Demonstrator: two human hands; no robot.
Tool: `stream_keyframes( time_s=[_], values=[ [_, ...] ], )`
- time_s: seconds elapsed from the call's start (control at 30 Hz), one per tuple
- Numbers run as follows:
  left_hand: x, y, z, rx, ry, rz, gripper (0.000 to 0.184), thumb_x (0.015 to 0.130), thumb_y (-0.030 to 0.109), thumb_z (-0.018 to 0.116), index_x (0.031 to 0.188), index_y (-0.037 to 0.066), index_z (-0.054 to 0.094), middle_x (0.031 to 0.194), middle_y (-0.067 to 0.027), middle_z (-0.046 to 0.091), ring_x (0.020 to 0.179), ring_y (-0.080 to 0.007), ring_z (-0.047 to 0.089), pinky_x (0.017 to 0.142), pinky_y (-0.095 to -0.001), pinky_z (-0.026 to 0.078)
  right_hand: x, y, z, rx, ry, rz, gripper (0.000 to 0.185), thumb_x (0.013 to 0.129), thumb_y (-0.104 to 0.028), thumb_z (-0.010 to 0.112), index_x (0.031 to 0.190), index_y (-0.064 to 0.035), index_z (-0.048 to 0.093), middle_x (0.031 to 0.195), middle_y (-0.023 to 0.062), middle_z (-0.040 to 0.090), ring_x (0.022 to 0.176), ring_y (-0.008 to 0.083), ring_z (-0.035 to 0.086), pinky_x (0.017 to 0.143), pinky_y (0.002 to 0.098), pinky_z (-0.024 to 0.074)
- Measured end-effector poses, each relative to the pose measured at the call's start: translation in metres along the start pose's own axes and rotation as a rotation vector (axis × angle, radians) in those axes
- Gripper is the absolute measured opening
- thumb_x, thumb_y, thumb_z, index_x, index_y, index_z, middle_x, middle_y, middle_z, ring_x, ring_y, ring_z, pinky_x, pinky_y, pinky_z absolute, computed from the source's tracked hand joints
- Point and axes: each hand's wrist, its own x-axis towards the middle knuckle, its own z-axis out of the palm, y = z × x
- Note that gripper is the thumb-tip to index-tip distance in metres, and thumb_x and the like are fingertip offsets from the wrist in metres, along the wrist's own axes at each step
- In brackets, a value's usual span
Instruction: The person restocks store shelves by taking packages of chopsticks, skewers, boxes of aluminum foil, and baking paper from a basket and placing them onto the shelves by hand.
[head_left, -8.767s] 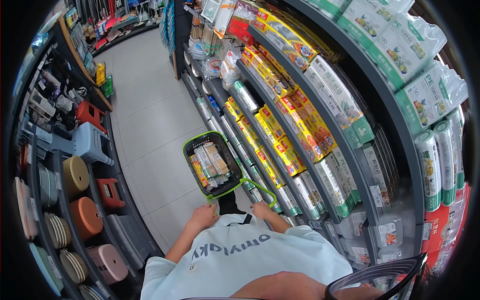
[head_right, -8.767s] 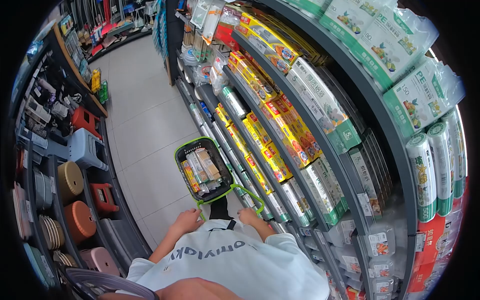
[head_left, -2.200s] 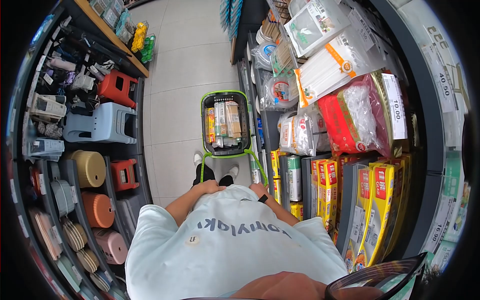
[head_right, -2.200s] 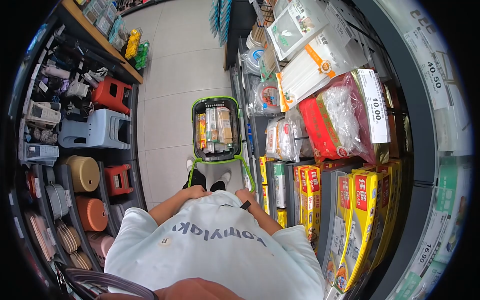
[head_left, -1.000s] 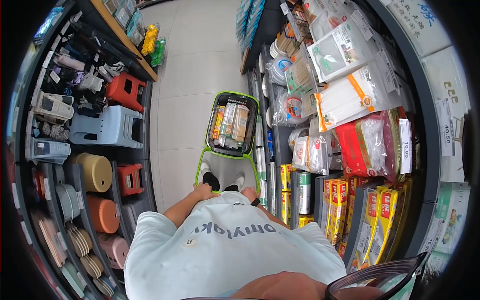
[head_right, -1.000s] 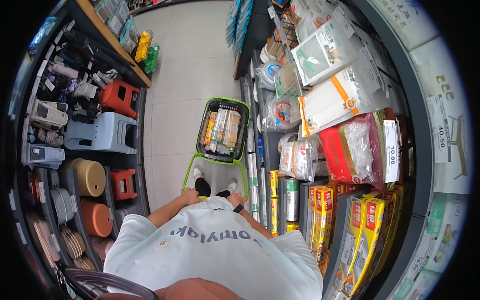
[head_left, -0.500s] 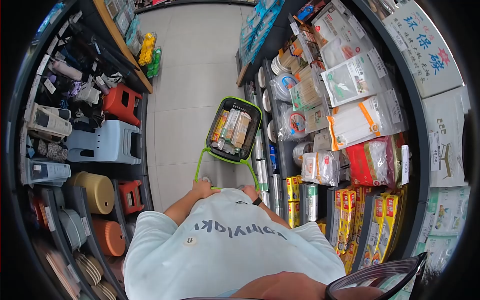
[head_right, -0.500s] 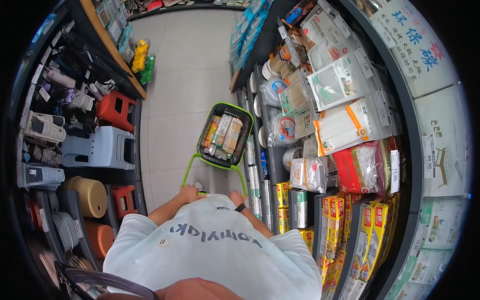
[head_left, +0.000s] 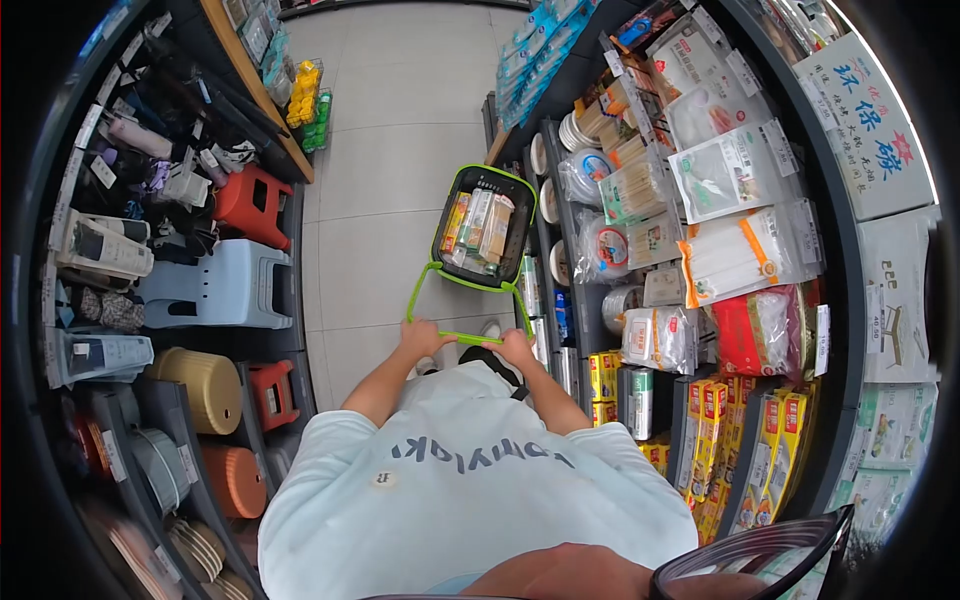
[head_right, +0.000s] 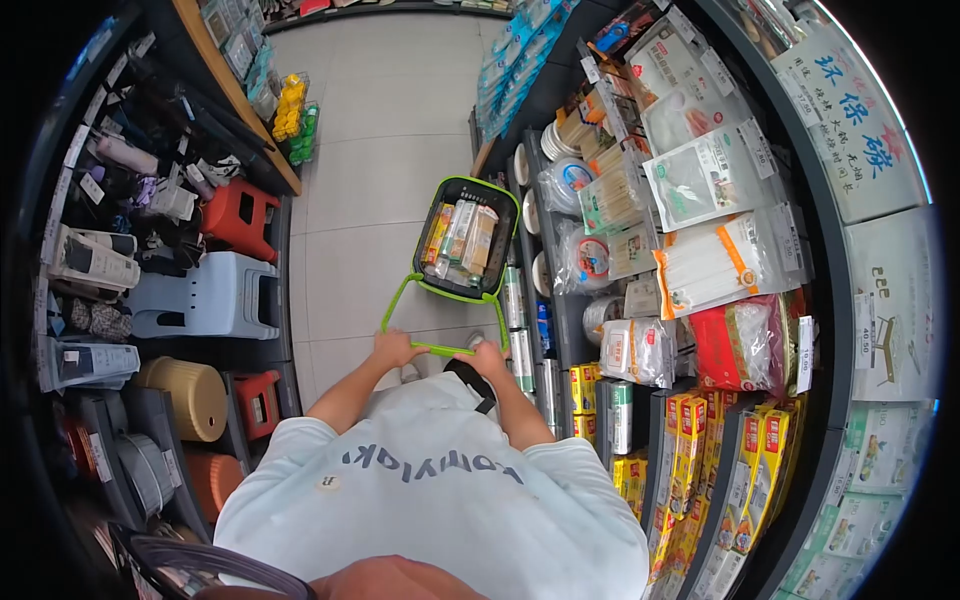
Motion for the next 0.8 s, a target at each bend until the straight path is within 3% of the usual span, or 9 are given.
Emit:
stream_keyframes(
  time_s=[0.17,0.23,0.27,0.33,0.43,0.57,0.63,0.8],
  values=[
    [0.001,0.020,-0.002,0.102,-0.037,-0.027,0.082,0.083,0.080,0.045,0.109,0.008,0.073,0.115,-0.0120,0.068,0.118,-0.0273,0.057,0.099,-0.0538,0.038,-0.003,0.008,-0.010,-0.039,-0.079,0.143,0.073,0.069,-0.073,0.071,0.082,-0.0008,0.075,0.095,0.0192,0.070,0.100,0.0379,0.065,0.077,0.0563,0.0512],
    [0.000,0.029,0.022,0.184,0.238,0.012,0.081,0.085,0.079,0.043,0.111,0.008,0.073,0.114,-0.0127,0.068,0.119,-0.0269,0.056,0.099,-0.0537,0.036,-0.001,0.021,-0.016,-0.042,-0.116,0.135,0.071,0.070,-0.072,0.071,0.083,-0.0026,0.076,0.096,0.0181,0.070,0.100,0.0377,0.065,0.077,0.0562,0.0515],
    [0.006,0.031,0.023,0.185,0.231,0.012,0.081,0.085,0.079,0.043,0.111,0.008,0.073,0.114,-0.0127,0.068,0.119,-0.0269,0.056,0.099,-0.0537,0.036,0.000,0.028,-0.017,-0.047,-0.151,0.122,0.069,0.070,-0.072,0.071,0.084,-0.0043,0.076,0.097,0.0171,0.070,0.101,0.0374,0.065,0.076,0.0562,0.0519],
    [0.010,0.035,0.011,0.108,-0.045,0.023,0.083,0.084,0.080,0.042,0.112,0.008,0.072,0.117,-0.0145,0.067,0.122,-0.0280,0.053,0.100,-0.0544,0.034,0.008,0.046,-0.005,-0.083,-0.161,0.108,0.063,0.072,-0.069,0.070,0.085,-0.0072,0.077,0.098,0.0150,0.070,0.102,0.0368,0.064,0.078,0.0559,0.0519],
    [0.027,0.042,0.009,0.178,-0.055,0.019,0.086,0.084,0.081,0.040,0.111,0.007,0.072,0.113,-0.0145,0.068,0.118,-0.0294,0.055,0.092,-0.0510,0.038,0.032,0.076,0.012,-0.103,-0.182,0.104,0.049,0.076,-0.061,0.070,0.086,-0.0129,0.078,0.100,0.0114,0.070,0.104,0.0358,0.063,0.081,0.0565,0.0513],
    [0.059,0.062,-0.008,0.182,-0.125,-0.004,0.087,0.083,0.083,0.038,0.111,0.008,0.072,0.116,-0.0158,0.068,0.121,-0.0290,0.054,0.095,-0.0548,0.037,0.057,0.090,-0.021,-0.026,-0.172,0.103,0.033,0.078,-0.048,0.069,0.086,-0.0175,0.078,0.100,0.0093,0.070,0.105,0.0360,0.060,0.082,0.0619,0.0472],
    [0.075,0.074,-0.023,0.099,-0.200,-0.028,0.089,0.081,0.085,0.040,0.115,0.009,0.072,0.123,-0.0163,0.065,0.123,-0.0320,0.053,0.101,-0.0578,0.036,0.075,0.105,-0.029,-0.017,-0.185,0.091,0.031,0.078,-0.045,0.069,0.087,-0.0172,0.078,0.100,0.0090,0.070,0.105,0.0360,0.060,0.082,0.0632,0.0458],
    [0.116,0.095,-0.057,-0.018,-0.358,-0.042,0.090,0.079,0.085,0.044,0.115,0.008,0.072,0.122,-0.0168,0.067,0.121,-0.0369,0.056,0.097,-0.0575,0.044,0.106,0.124,-0.067,0.045,-0.200,0.063,0.027,0.081,-0.036,0.066,0.091,-0.0137,0.078,0.107,0.0112,0.069,0.114,0.0365,0.056,0.089,0.0652,0.0417]
  ],
)
